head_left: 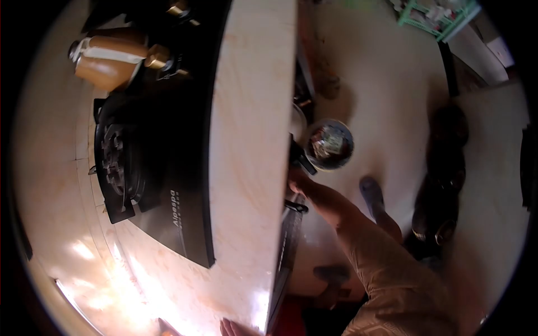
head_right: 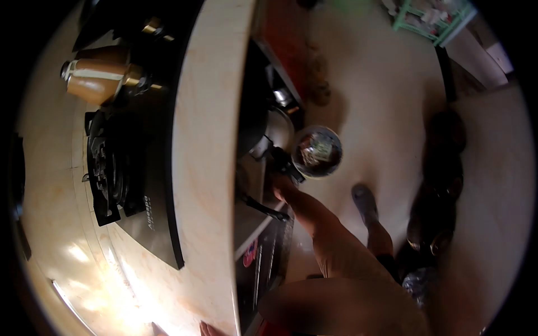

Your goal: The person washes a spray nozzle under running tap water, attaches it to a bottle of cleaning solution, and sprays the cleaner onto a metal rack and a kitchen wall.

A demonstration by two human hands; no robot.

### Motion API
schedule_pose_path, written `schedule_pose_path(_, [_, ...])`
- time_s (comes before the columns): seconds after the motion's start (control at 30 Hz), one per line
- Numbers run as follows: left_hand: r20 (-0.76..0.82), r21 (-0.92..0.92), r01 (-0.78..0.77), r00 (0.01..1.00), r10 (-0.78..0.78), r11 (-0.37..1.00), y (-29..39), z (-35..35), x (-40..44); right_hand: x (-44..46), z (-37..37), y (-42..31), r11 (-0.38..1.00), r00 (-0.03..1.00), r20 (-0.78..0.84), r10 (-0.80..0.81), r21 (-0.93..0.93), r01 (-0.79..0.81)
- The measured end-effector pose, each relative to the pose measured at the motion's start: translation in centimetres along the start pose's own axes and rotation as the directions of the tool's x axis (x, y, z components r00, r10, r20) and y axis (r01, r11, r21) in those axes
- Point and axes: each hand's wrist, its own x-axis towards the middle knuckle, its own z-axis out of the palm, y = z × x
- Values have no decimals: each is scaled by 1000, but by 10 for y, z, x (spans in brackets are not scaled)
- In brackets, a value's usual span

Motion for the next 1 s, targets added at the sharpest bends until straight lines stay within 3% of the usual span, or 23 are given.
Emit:
schedule_pose_path(0.03, [-5, 9, 3, 1000, -3, 1000, 1, 1, 0, 11, 4, -5, 989, 998, -46, -36, -144, 29])
schedule_pose_path(0.1, [10, 20, 13, 1000, -13, 1000, -2, 0, -2, 23, 3, -20, 943, 997, 67, -44, -327, 64])
schedule_pose_path(0.3, [3, 53, 42, 999, -43, 998, -3, 1, -1, 26, -5, -22, 842, 969, 216, -122, -495, 216])
schedule_pose_path(0.43, [-16, 30, 7, 1000, -7, 1000, -1, 0, 4, -2, -38, -26, 781, 921, 272, -278, -495, 382])
schedule_pose_path(0.57, [-59, -10, -17, 998, 16, 1000, 1, -1, 9, -63, -97, -41, 727, 852, 214, -478, -448, 521])
schedule_pose_path(0.63, [-68, -22, -11, 998, 10, 1000, 3, -3, 11, -103, -122, -49, 783, 778, -134, -614, -227, 579])
schedule_pose_path(0.73, [-124, -51, -14, 992, 7, 999, 5, -1, 11, -155, -173, -78, 764, 843, -71, -534, -467, 445])
schedule_pose_path(0.83, [-17, 66, 23, 1000, -22, 998, 1, -5, 3, -213, -212, -107, 739, 830, -6, -557, -459, 492])
schedule_pose_path(0.93, [-33, 19, 9, 999, -8, 1000, -1, -9, 2, -282, -253, -162, 748, 832, 133, -539, -378, 545])
schedule_pose_path(1.0, [24, -56, 89, 996, -88, 994, 14, -30, 3, -328, -270, -214, 708, 795, 228, -563, -364, 605])
